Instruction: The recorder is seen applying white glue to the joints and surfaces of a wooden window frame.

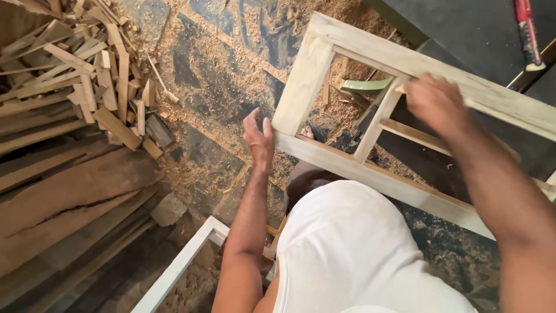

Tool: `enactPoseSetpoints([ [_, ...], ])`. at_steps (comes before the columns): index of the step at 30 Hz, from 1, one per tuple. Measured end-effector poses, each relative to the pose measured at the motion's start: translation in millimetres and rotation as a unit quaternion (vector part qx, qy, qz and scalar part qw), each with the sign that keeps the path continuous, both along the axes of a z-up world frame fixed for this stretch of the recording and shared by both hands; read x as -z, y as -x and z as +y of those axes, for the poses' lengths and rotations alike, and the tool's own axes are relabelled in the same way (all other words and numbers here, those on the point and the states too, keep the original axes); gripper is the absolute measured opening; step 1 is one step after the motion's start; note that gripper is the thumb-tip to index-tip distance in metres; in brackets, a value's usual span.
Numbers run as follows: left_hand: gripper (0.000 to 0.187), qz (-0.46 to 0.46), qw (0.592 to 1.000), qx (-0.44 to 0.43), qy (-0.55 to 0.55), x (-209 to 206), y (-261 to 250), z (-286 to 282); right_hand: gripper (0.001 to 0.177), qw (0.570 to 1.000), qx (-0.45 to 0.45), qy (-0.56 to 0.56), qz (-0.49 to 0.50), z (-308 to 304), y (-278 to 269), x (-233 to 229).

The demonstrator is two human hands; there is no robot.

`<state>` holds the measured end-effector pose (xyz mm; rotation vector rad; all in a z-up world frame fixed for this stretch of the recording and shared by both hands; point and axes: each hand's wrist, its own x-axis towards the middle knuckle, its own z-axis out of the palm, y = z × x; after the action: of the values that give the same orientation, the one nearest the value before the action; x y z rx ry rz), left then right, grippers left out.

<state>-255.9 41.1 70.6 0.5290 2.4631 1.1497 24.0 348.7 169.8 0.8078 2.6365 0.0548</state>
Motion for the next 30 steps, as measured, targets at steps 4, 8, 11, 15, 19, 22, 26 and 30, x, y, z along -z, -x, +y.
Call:
enactPoseSetpoints([
  [4, 0.04, -0.004, 1.0, 0.014, -0.003, 15.6, 20.8, -0.8, 0.031, 0.918, 0.289, 0.258, -0.09, -15.7, 6.7, -42.7],
  [8, 0.042, -0.168, 0.986, 0.004, 0.003, -7.2, 33.2, 18.5, 0.049, 0.694, 0.474, 0.512, 0.178, -39.5, -21.6, -15.1],
  [11, 0.041, -0.247, 0.968, 0.029, -0.017, -0.7, 38.7, 24.3, 0.05, 0.535, 0.524, 0.598, 0.284, -59.5, -24.7, -16.2],
  [15, 0.044, -0.232, 0.968, 0.088, -0.022, 28.0, 47.6, 18.8, 0.047, 0.47, 0.522, 0.633, 0.325, -86.3, -31.9, 7.7],
  [19, 0.046, -0.276, 0.957, 0.07, -0.043, 52.4, 45.7, 9.5, 0.048, 0.483, 0.532, 0.616, 0.323, -104.1, -38.7, 11.2],
  [22, 0.045, -0.314, 0.946, 0.06, -0.059, 52.2, 44.5, 9.7, 0.048, 0.494, 0.562, 0.591, 0.302, -119.4, -47.7, 14.3],
  [26, 0.045, -0.342, 0.938, 0.041, -0.048, 47.3, 44.5, 10.0, 0.047, 0.508, 0.581, 0.563, 0.297, -148.3, -74.0, 19.5],
  [30, 0.038, -0.298, 0.95, 0.062, -0.069, 71.9, 46.2, 7.0, 0.045, 0.492, 0.624, 0.537, 0.285, -185.8, -119.1, 25.4],
])
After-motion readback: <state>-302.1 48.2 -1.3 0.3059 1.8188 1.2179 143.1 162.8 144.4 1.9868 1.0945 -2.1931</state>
